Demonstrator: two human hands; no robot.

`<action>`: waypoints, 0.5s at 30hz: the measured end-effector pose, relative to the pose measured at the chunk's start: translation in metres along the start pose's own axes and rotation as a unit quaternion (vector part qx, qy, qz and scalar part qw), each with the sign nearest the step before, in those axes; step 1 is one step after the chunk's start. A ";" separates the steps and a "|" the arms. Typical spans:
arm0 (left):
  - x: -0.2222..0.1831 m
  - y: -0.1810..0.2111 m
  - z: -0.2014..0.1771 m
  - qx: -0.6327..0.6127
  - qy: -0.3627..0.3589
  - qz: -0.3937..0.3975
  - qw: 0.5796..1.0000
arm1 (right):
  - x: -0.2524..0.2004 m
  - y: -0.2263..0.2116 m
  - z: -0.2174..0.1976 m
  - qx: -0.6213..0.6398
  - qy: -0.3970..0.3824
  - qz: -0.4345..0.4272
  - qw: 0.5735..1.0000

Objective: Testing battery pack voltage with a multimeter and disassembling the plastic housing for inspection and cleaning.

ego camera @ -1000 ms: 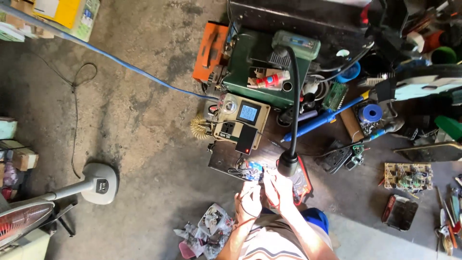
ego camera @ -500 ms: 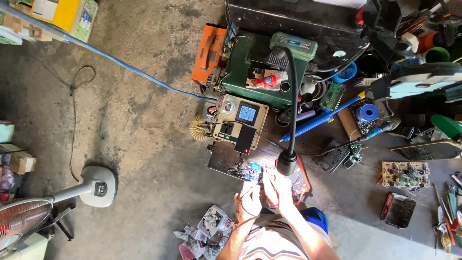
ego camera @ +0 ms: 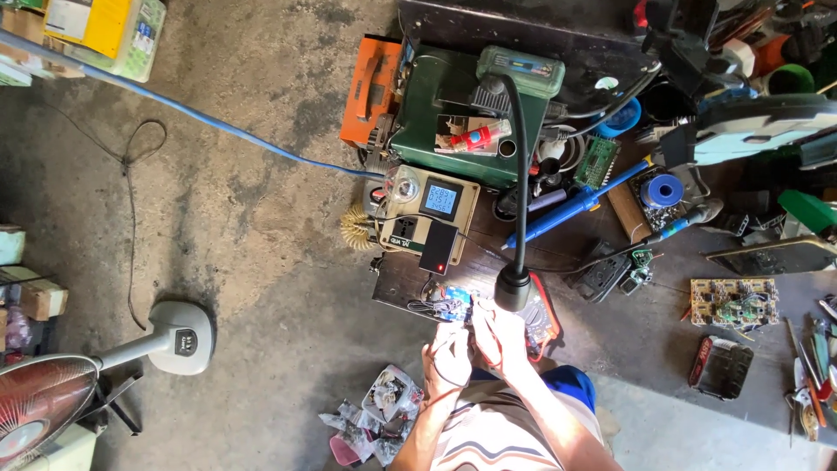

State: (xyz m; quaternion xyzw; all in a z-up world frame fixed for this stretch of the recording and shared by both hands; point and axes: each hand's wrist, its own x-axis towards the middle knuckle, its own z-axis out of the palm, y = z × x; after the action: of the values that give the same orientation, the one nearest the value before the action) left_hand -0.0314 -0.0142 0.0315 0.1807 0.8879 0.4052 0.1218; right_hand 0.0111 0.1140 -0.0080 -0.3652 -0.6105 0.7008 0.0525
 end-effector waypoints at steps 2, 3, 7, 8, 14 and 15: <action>0.001 0.003 -0.001 -0.008 -0.001 0.000 1.000 | 0.002 0.011 -0.001 -0.010 0.000 0.005 1.000; 0.002 0.004 -0.002 -0.016 -0.001 0.000 1.000 | 0.003 0.016 -0.002 -0.020 -0.001 0.008 1.000; 0.006 -0.002 0.006 -0.006 0.009 0.000 1.000 | 0.010 0.007 -0.002 -0.011 -0.009 -0.005 1.000; 0.003 -0.002 0.007 0.002 -0.026 -0.090 0.996 | 0.009 0.000 -0.002 -0.158 -0.002 -0.044 0.986; 0.013 0.011 0.016 0.011 -0.112 -0.327 0.938 | 0.003 0.013 -0.010 -0.562 -0.089 -0.162 0.806; 0.016 0.009 0.022 0.020 -0.115 -0.386 0.915 | -0.004 0.005 -0.012 -0.484 -0.088 -0.167 0.854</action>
State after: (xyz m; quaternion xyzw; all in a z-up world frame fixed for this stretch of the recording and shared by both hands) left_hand -0.0360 0.0130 0.0229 -0.1285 0.8763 0.2851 0.3665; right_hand 0.0228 0.1207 -0.0105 -0.1733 -0.9265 0.3269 -0.0685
